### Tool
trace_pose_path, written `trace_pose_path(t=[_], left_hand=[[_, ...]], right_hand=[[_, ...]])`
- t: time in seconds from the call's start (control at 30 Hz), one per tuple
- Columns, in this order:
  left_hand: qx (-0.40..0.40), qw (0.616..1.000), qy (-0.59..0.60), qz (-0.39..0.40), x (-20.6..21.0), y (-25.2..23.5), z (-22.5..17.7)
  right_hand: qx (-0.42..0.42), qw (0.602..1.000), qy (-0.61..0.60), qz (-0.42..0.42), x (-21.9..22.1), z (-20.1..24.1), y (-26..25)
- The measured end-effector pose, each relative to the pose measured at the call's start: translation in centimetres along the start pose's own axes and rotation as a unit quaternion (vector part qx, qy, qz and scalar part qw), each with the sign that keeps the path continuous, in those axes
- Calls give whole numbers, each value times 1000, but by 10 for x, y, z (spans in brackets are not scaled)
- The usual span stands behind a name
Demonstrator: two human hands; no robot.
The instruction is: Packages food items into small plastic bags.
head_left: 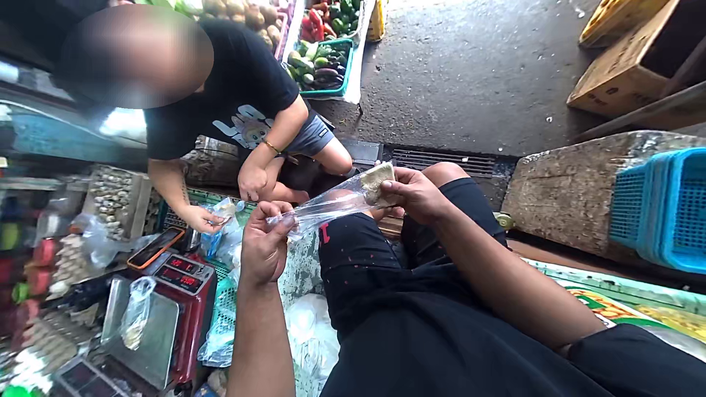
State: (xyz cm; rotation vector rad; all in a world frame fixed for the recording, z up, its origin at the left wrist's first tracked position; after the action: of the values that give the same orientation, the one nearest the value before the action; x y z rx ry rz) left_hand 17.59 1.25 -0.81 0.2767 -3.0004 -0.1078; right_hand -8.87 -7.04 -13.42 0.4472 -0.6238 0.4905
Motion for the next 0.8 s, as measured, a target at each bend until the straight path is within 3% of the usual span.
trace_pose_path(t=[0.2, 0.4, 0.5, 0.67, 0.8], left_hand=[[33, 999, -2, -10, 2, 0, -9], [47, 992, -75, -88, -10, 2, -15], [50, 988, -102, -105, -19, 3, -12], [-79, 991, -51, -94, -4, 5, 34], [-111, 991, -48, -58, 0, 14, 44]], right_hand=[[-13, 999, 16, -33, -4, 0, 1], [3, 995, 25, -96, -11, -3, 0], [-27, 994, 26, -104, -14, 4, 1], [-52, 993, 63, -87, -10, 9, 3], [-55, 990, 59, -118, -23, 6, 3]])
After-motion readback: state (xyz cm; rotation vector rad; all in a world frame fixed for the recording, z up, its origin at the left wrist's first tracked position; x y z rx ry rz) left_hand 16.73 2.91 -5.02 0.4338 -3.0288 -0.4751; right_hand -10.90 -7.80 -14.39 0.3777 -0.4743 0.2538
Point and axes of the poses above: each hand's wrist, its own y-axis away from the middle knuckle, its own x-axis out of the palm, z = x × y, the point moved 5 cm from there along -y, towards the middle knuckle, and after that the axes turned 1 degree about -z, right-handed, at the moved point
